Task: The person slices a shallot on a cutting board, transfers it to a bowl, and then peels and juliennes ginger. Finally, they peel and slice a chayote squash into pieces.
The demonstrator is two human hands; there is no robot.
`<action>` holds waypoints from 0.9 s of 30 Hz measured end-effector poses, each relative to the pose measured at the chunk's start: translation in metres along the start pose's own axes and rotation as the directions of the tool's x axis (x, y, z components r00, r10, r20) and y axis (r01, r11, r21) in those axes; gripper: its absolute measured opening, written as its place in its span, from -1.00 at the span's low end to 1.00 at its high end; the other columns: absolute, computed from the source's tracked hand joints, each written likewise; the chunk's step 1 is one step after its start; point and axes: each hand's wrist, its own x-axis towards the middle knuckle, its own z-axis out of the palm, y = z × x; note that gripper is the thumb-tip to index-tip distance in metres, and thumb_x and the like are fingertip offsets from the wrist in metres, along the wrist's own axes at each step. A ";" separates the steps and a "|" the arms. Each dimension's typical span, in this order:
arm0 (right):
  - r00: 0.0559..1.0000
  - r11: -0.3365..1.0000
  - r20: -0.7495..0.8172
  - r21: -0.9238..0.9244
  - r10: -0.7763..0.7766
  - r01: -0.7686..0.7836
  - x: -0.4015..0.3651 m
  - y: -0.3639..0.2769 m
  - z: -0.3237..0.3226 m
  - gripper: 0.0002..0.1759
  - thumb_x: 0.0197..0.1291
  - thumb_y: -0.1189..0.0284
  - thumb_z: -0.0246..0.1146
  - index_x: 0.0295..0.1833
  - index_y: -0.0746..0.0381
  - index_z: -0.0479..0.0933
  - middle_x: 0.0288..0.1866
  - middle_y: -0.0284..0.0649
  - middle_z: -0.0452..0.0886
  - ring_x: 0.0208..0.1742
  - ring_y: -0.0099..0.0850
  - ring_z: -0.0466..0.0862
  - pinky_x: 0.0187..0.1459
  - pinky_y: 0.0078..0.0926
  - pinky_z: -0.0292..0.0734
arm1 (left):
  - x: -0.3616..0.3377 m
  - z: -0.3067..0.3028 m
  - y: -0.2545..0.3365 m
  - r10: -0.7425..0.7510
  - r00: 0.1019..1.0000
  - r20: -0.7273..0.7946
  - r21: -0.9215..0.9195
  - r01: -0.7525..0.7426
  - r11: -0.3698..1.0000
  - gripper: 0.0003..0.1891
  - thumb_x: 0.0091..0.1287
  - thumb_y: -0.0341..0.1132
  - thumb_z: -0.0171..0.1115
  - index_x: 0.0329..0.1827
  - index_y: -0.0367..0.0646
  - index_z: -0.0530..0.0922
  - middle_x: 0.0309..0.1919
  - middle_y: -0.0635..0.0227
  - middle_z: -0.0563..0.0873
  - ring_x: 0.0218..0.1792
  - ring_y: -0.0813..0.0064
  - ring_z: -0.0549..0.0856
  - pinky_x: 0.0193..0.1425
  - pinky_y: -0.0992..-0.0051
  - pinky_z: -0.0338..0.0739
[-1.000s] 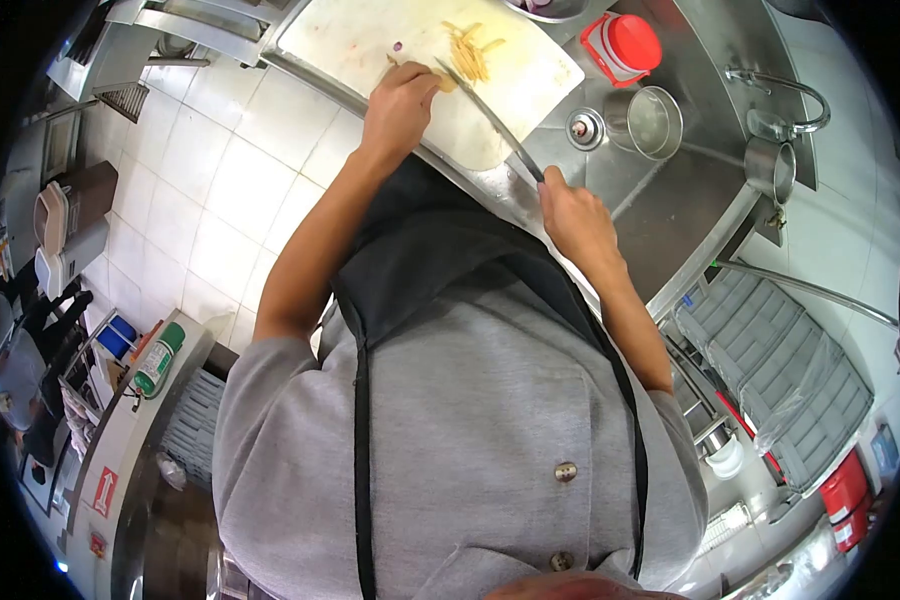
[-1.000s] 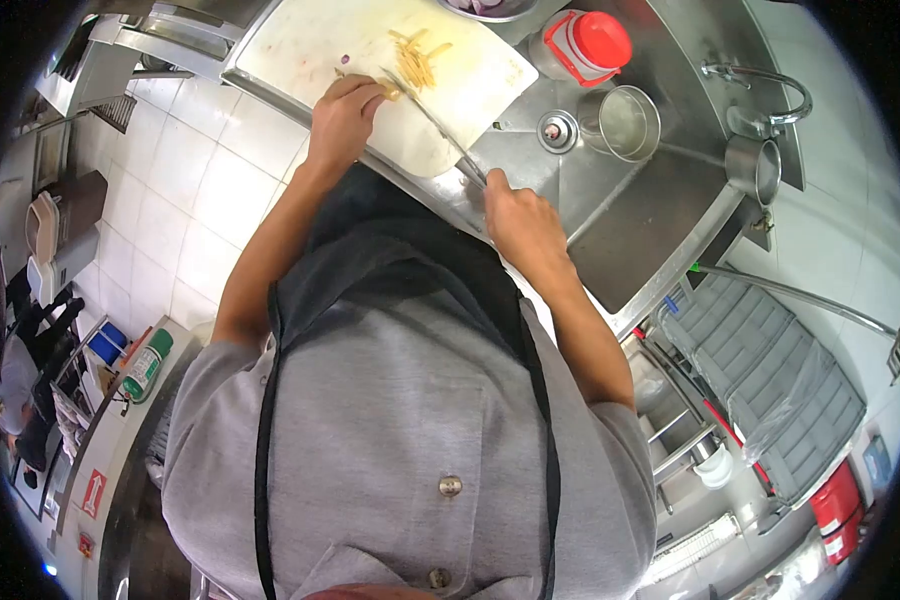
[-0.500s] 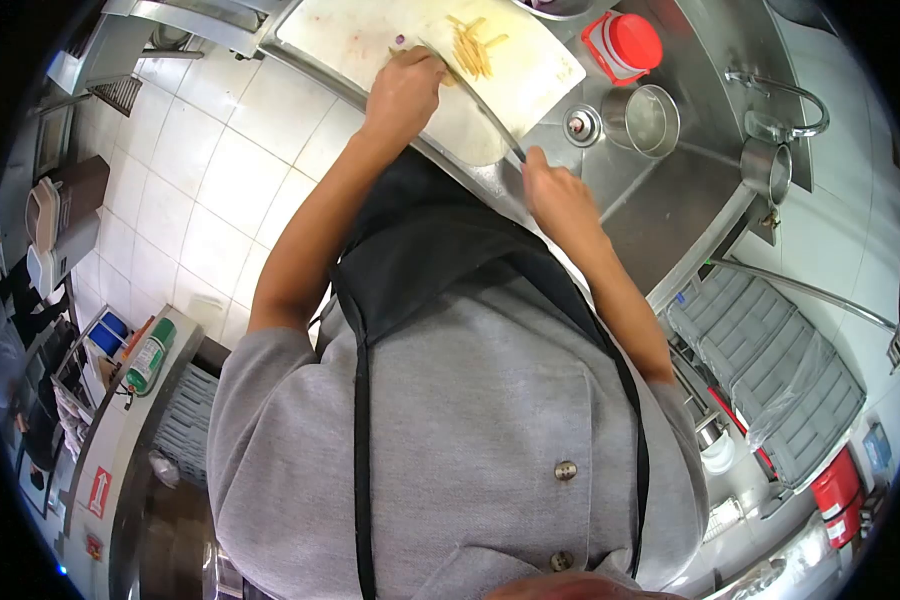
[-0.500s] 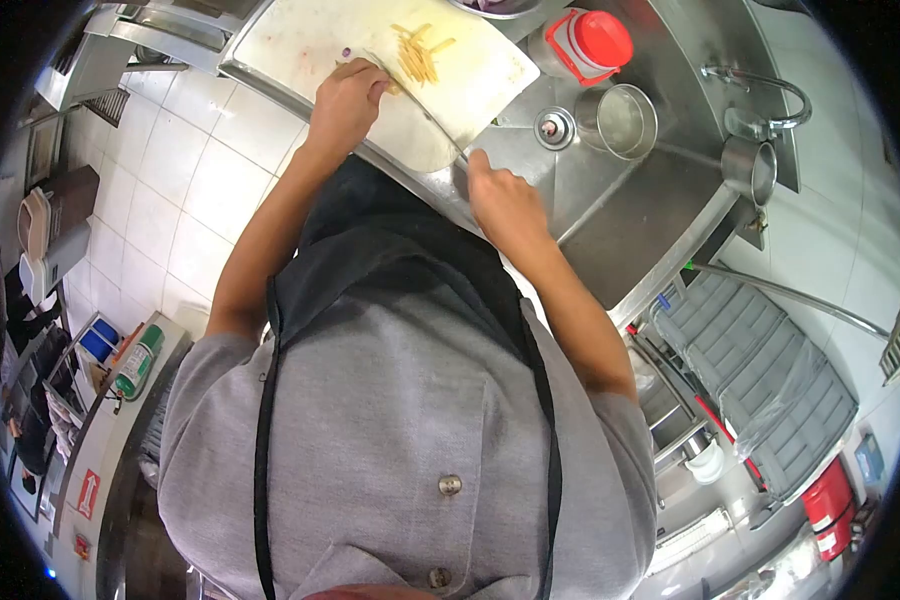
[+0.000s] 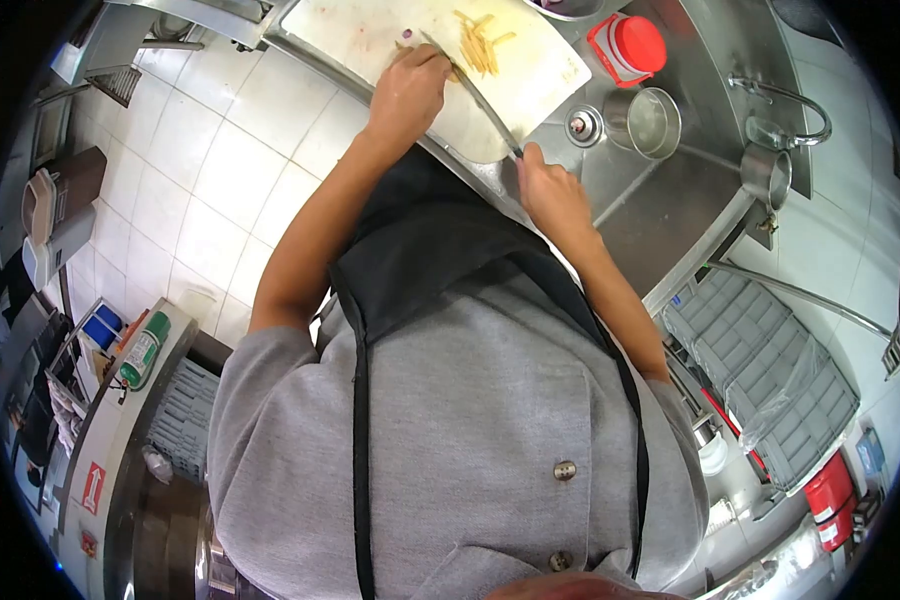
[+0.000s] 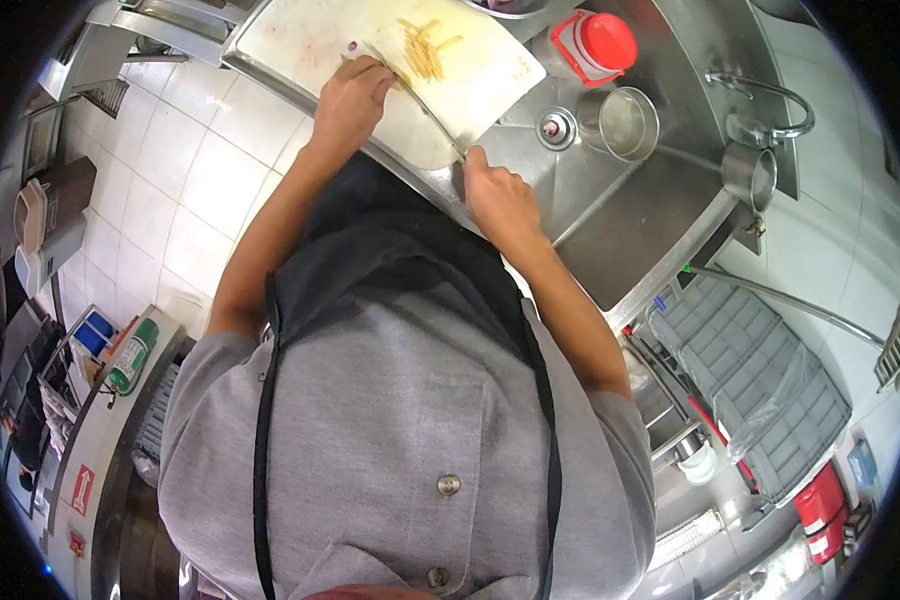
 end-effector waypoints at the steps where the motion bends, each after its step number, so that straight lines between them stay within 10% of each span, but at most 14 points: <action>1: 1.000 1.000 -0.001 0.019 -0.003 0.003 0.001 -0.001 -0.002 -0.76 0.51 0.28 0.04 -0.07 0.26 0.34 -0.45 0.25 0.62 -0.32 0.31 0.64 -0.23 0.26 0.49 | -0.001 -0.001 -0.002 0.024 1.000 -0.015 0.002 -0.024 1.000 -0.94 0.24 -0.49 0.29 -0.26 -0.20 0.69 -0.24 0.22 0.71 -0.19 0.06 0.68 -0.09 0.20 0.61; 27: 1.000 0.999 0.022 0.038 -0.019 0.018 0.003 -0.008 -0.007 -0.72 0.50 0.26 0.04 -0.07 0.29 0.39 -0.41 0.23 0.66 -0.28 0.25 0.70 -0.22 0.20 0.57 | -0.009 -0.002 0.006 0.000 1.000 -0.017 0.077 0.001 0.997 -0.92 0.19 -0.52 0.25 -0.32 -0.19 0.69 -0.23 0.29 0.69 -0.14 0.15 0.66 -0.07 0.23 0.62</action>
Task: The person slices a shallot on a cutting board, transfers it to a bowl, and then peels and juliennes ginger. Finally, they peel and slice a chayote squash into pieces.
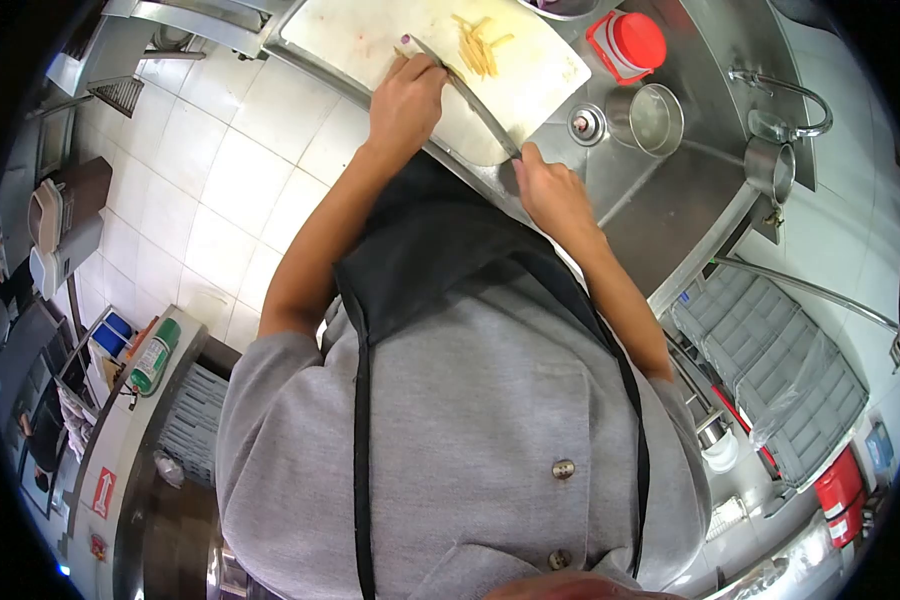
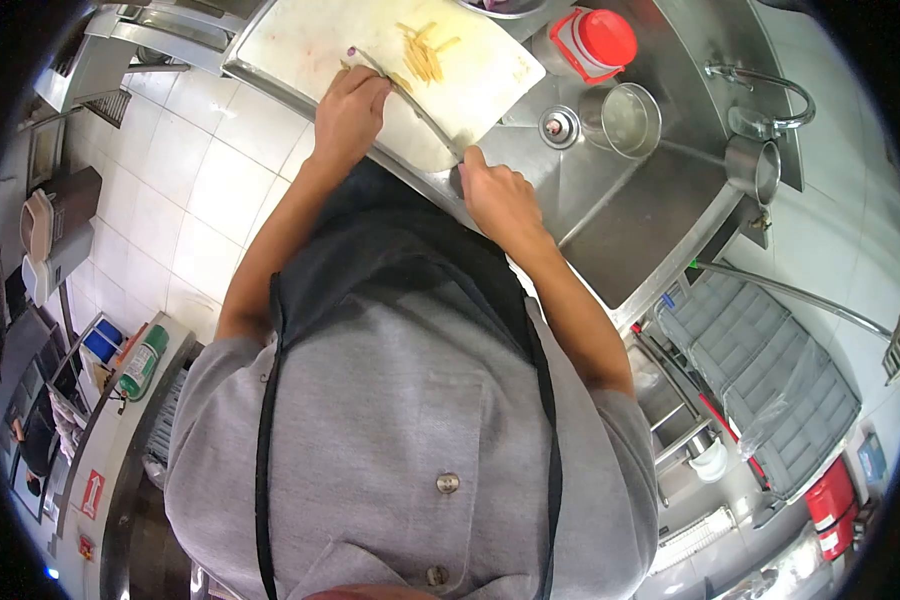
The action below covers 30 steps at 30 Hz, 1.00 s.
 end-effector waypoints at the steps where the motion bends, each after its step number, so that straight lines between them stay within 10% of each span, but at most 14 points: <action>1: 1.000 1.000 -0.013 0.016 -0.003 0.003 -0.003 -0.001 -0.006 -0.74 0.48 0.26 0.07 -0.06 0.27 0.39 -0.40 0.20 0.67 -0.30 0.24 0.70 -0.23 0.19 0.58 | -0.002 -0.001 -0.001 -0.020 1.000 0.005 -0.001 0.020 1.000 -0.93 0.20 -0.51 0.26 -0.31 -0.19 0.69 -0.23 0.28 0.69 -0.14 0.14 0.66 -0.07 0.23 0.62; 8: 0.942 0.996 -0.333 -0.054 0.044 -0.066 -0.025 0.012 -0.016 -0.73 0.23 0.36 0.33 -0.15 0.19 0.36 -0.37 -0.01 0.65 -0.43 0.05 0.70 -0.42 0.00 0.59 | 0.015 -0.029 -0.011 -0.022 0.985 -0.168 -0.069 0.010 0.998 -0.75 0.19 -0.42 0.47 -0.06 -0.13 0.70 -0.15 0.21 0.70 -0.11 0.19 0.65 -0.05 0.29 0.60; 14: 0.915 0.990 -0.401 -0.139 -0.040 -0.018 -0.025 0.021 -0.017 -0.61 0.09 0.35 0.44 -0.12 0.17 0.38 -0.32 -0.08 0.56 -0.40 -0.10 0.72 -0.47 -0.17 0.63 | 0.072 -0.035 -0.017 0.296 0.895 0.335 0.100 -0.346 0.933 0.04 0.06 0.23 0.51 0.60 0.11 0.24 0.53 0.02 0.16 0.53 -0.07 0.09 0.56 -0.01 0.06; 30: 0.876 0.988 -0.479 -0.156 -0.061 -0.016 -0.030 0.024 -0.011 -0.68 0.13 0.35 0.40 -0.17 0.14 0.38 -0.34 -0.11 0.52 -0.45 -0.16 0.69 -0.53 -0.23 0.61 | 0.095 -0.016 -0.015 0.413 0.782 0.467 0.036 -0.483 0.875 0.02 0.03 0.29 0.48 0.58 0.14 0.30 0.56 -0.03 0.12 0.58 -0.10 0.04 0.60 -0.04 -0.10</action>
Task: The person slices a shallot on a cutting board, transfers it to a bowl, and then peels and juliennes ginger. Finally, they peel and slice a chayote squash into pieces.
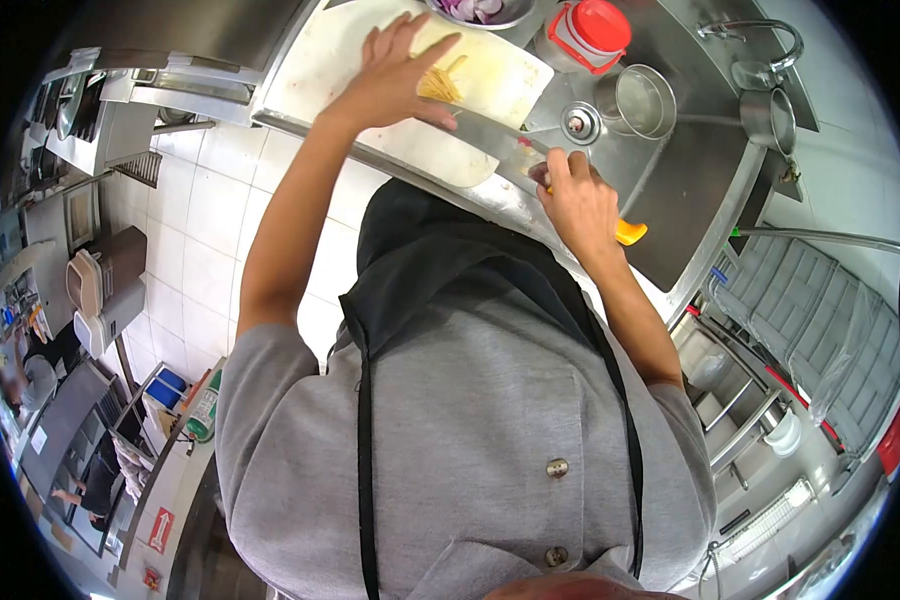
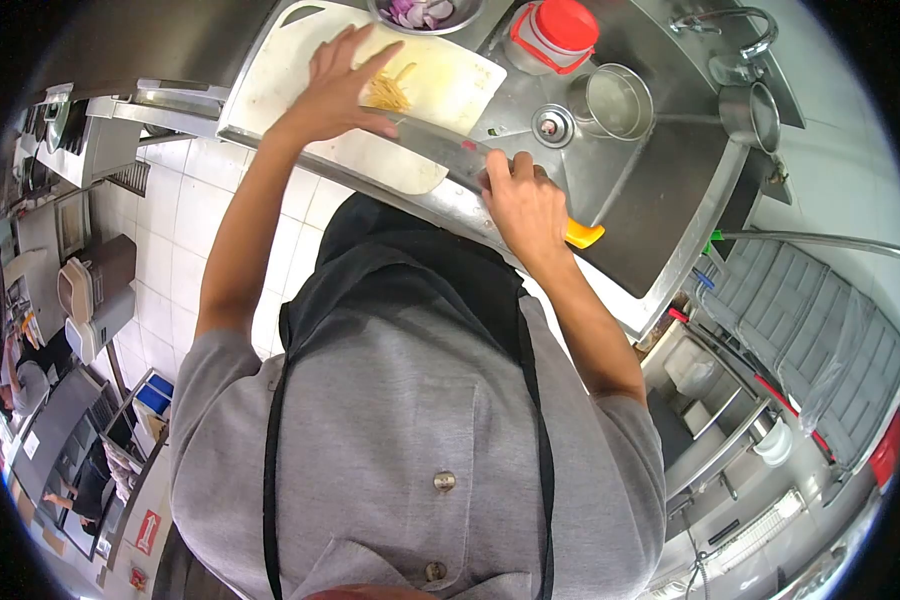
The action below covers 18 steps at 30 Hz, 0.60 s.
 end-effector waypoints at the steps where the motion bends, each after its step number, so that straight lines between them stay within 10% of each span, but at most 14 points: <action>1: 1.000 1.000 -0.010 -0.008 0.000 0.000 0.000 -0.001 0.000 -0.67 0.11 0.36 0.40 -0.16 0.14 0.37 -0.33 -0.11 0.52 -0.45 -0.16 0.69 -0.53 -0.23 0.61 | 0.001 0.006 0.000 -0.005 1.000 0.001 0.002 0.005 1.000 0.02 0.03 0.29 0.48 0.58 0.14 0.30 0.56 -0.03 0.12 0.58 -0.10 0.04 0.60 -0.04 -0.10; 5: 1.000 1.000 0.014 -0.024 0.019 -0.019 -0.003 -0.003 -0.005 -0.66 0.09 0.37 0.41 -0.15 0.13 0.37 -0.31 -0.11 0.53 -0.43 -0.15 0.69 -0.49 -0.22 0.63 | 0.006 0.027 -0.021 -0.153 0.982 -0.111 0.240 0.176 0.955 -0.12 0.15 0.25 0.43 0.51 0.10 0.40 0.52 -0.02 0.20 0.55 -0.09 0.10 0.57 -0.05 -0.02; 11: 0.996 0.996 0.026 0.025 0.087 -0.088 -0.016 0.003 -0.006 -0.66 0.09 0.38 0.42 -0.14 0.13 0.37 -0.30 -0.11 0.56 -0.44 -0.10 0.70 -0.40 -0.15 0.65 | -0.012 -0.007 -0.027 -0.218 0.975 -0.034 -0.082 0.215 0.973 -0.30 0.18 0.15 0.47 0.37 0.08 0.56 0.48 0.09 0.32 0.49 -0.07 0.17 0.54 0.04 0.12; 18: 0.944 0.892 0.210 0.328 0.253 -0.312 -0.028 0.025 -0.010 -0.80 0.28 0.38 0.31 -0.11 0.19 0.45 -0.43 -0.02 0.69 -0.33 0.07 0.71 -0.32 -0.01 0.52 | -0.031 0.013 0.001 -0.498 0.810 -0.311 -0.436 0.345 0.832 -0.79 0.30 -0.28 0.41 -0.10 -0.20 0.70 -0.11 0.16 0.71 -0.04 0.09 0.65 0.08 0.27 0.54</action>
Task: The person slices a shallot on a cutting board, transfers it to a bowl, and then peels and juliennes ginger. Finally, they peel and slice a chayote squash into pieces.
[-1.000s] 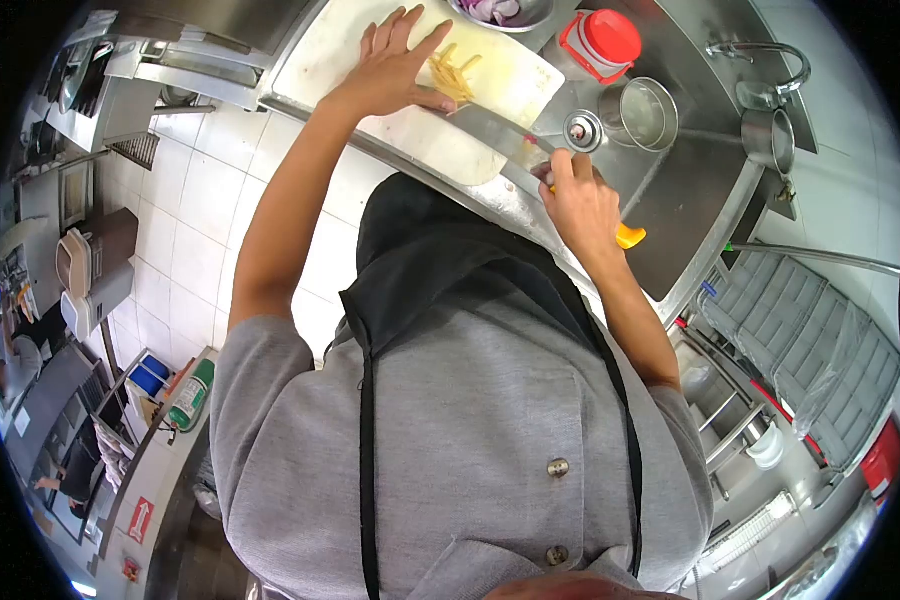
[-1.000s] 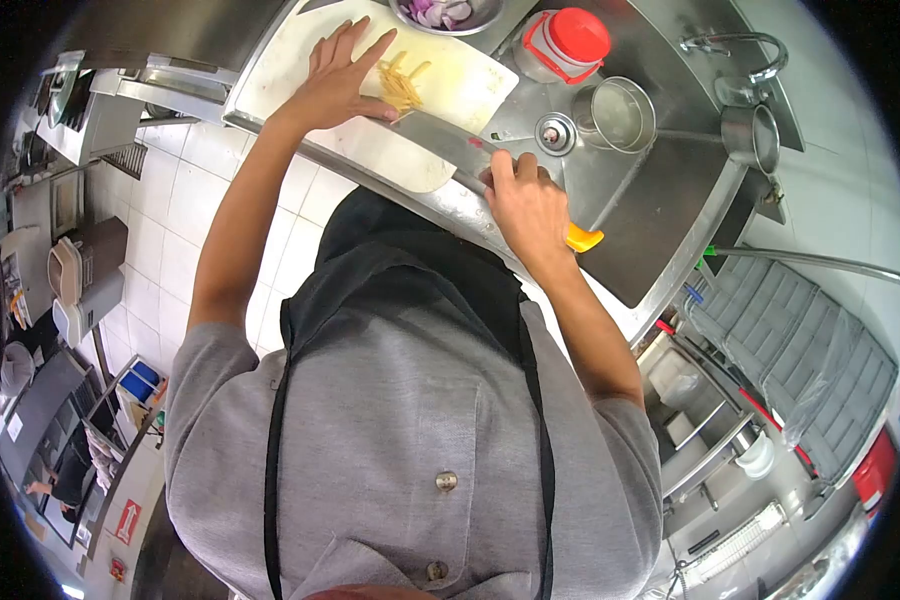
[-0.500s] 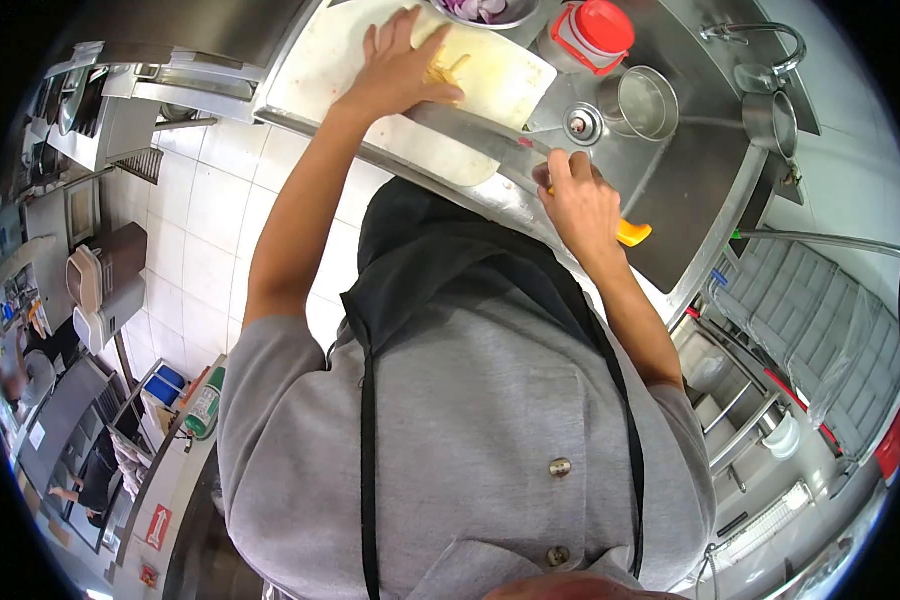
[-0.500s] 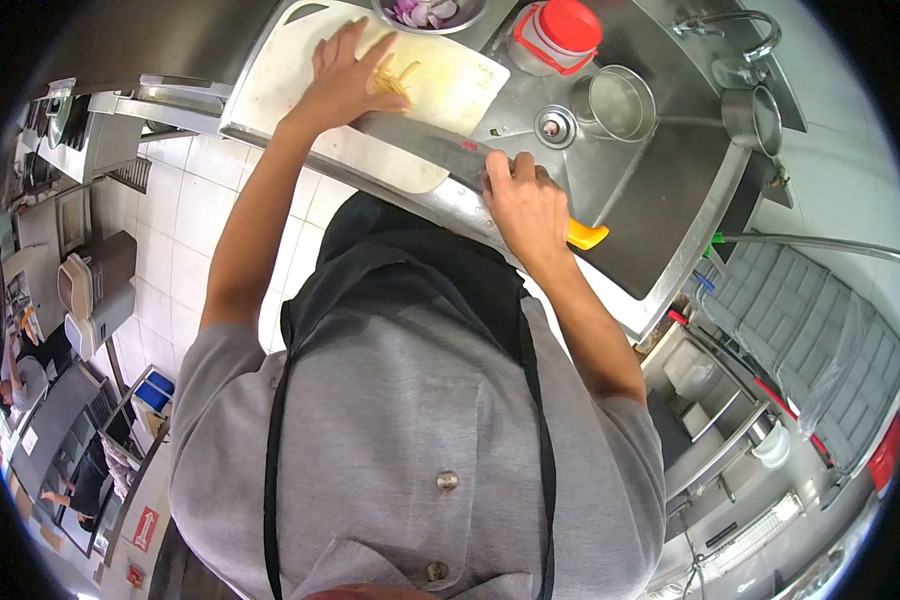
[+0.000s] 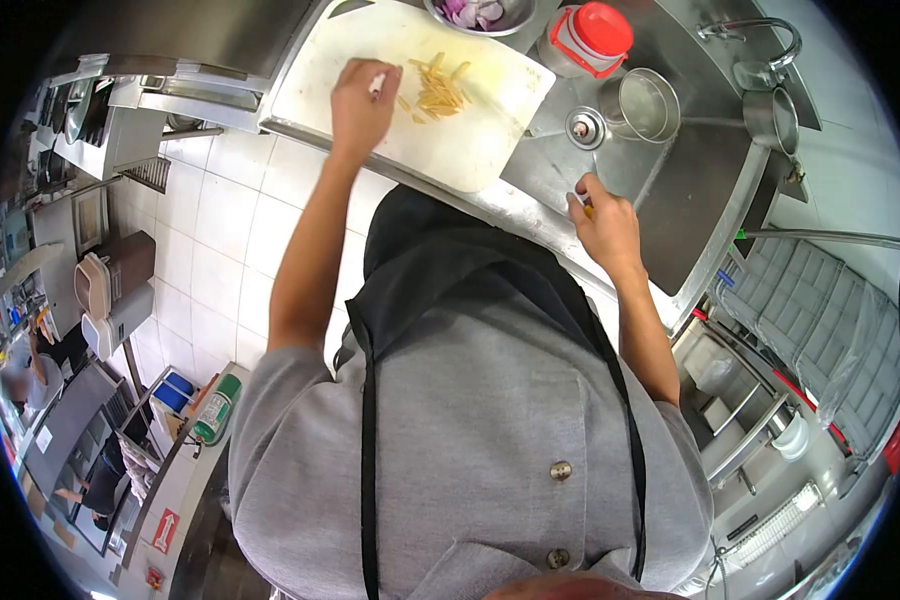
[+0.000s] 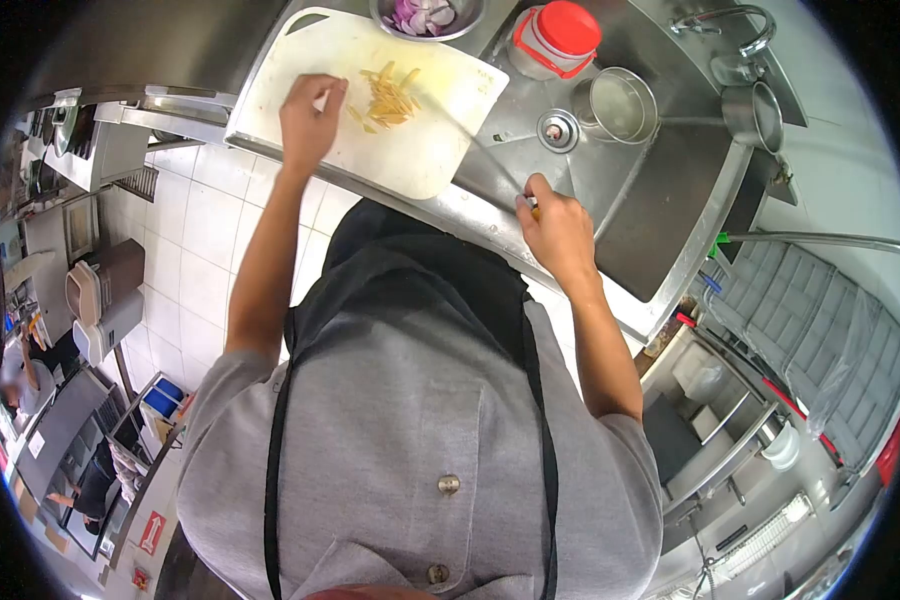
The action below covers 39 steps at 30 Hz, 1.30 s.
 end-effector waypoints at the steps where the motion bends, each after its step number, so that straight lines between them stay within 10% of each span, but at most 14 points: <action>1: 1.000 1.000 -0.001 0.001 -0.002 0.002 0.003 0.000 0.001 -0.80 0.28 0.38 0.31 -0.11 0.19 0.45 -0.43 -0.02 0.69 -0.33 0.07 0.71 -0.32 -0.01 0.52 | -0.010 0.006 0.004 -0.064 0.996 -0.061 -0.036 0.062 0.997 -0.84 0.33 -0.33 0.38 -0.13 -0.21 0.70 -0.17 0.15 0.72 -0.13 0.13 0.70 0.00 0.29 0.58; 10: 0.975 0.913 -0.095 -0.378 -0.202 0.153 0.044 -0.017 0.038 -0.86 0.33 0.35 0.20 -0.06 0.12 0.46 -0.44 -0.03 0.65 -0.42 0.01 0.70 -0.43 -0.02 0.57 | -0.044 0.048 0.014 -0.002 0.972 -0.235 0.049 0.014 0.999 -0.64 0.39 -0.38 0.26 0.21 -0.29 0.49 0.08 -0.04 0.56 0.16 -0.03 0.48 0.25 0.13 0.41; 14: 0.951 0.923 -0.030 -0.254 -0.306 0.289 0.036 -0.014 0.032 -0.86 0.37 0.32 0.20 -0.09 0.12 0.46 -0.48 -0.06 0.65 -0.53 -0.13 0.69 -0.53 -0.15 0.54 | -0.041 0.055 0.018 -0.097 0.969 -0.227 -0.022 0.095 0.995 -0.50 0.43 -0.36 0.22 0.34 -0.43 0.34 0.21 -0.20 0.43 0.23 -0.18 0.41 0.33 0.02 0.34; 16: 0.968 0.952 0.250 0.300 -0.013 -0.064 0.038 -0.002 0.028 -0.85 0.41 0.32 0.20 -0.15 0.18 0.49 -0.46 -0.07 0.69 -0.58 -0.28 0.67 -0.59 -0.33 0.51 | -0.039 0.063 0.019 -0.077 0.972 -0.224 0.011 0.082 0.997 -0.48 0.45 -0.30 0.21 0.35 -0.44 0.33 0.26 -0.24 0.40 0.29 -0.22 0.37 0.37 -0.01 0.31; 19: 0.867 0.731 0.477 0.539 0.145 -0.419 0.039 0.006 0.032 -0.71 0.51 0.24 0.16 -0.23 0.23 0.48 -0.48 -0.16 0.67 -0.68 -0.50 0.54 -0.63 -0.50 0.43 | -0.035 0.072 0.023 -0.019 0.982 -0.189 0.151 0.048 0.987 -0.42 0.47 -0.19 0.19 0.38 -0.45 0.33 0.34 -0.29 0.34 0.40 -0.27 0.29 0.45 -0.06 0.24; 31: 0.823 0.534 0.555 0.663 0.118 -0.524 0.040 0.004 0.031 -0.68 0.55 0.25 0.09 -0.18 0.28 0.47 -0.53 -0.17 0.60 -0.76 -0.57 0.43 -0.70 -0.55 0.36 | -0.031 0.082 0.026 -0.029 0.990 -0.140 0.214 0.058 0.975 -0.39 0.47 -0.08 0.18 0.36 -0.45 0.40 0.41 -0.23 0.31 0.49 -0.25 0.21 0.53 -0.04 0.19; 39: 0.814 0.657 0.573 0.577 0.098 -0.485 0.034 -0.048 0.078 -0.71 0.54 0.22 0.05 -0.03 0.22 0.51 -0.53 -0.16 0.62 -0.71 -0.53 0.52 -0.69 -0.49 0.48 | -0.031 0.085 0.022 -0.016 0.992 -0.123 0.232 0.044 0.972 -0.52 0.53 -0.30 0.01 0.36 -0.54 0.38 0.50 -0.19 0.25 0.53 -0.17 0.19 0.58 0.07 0.15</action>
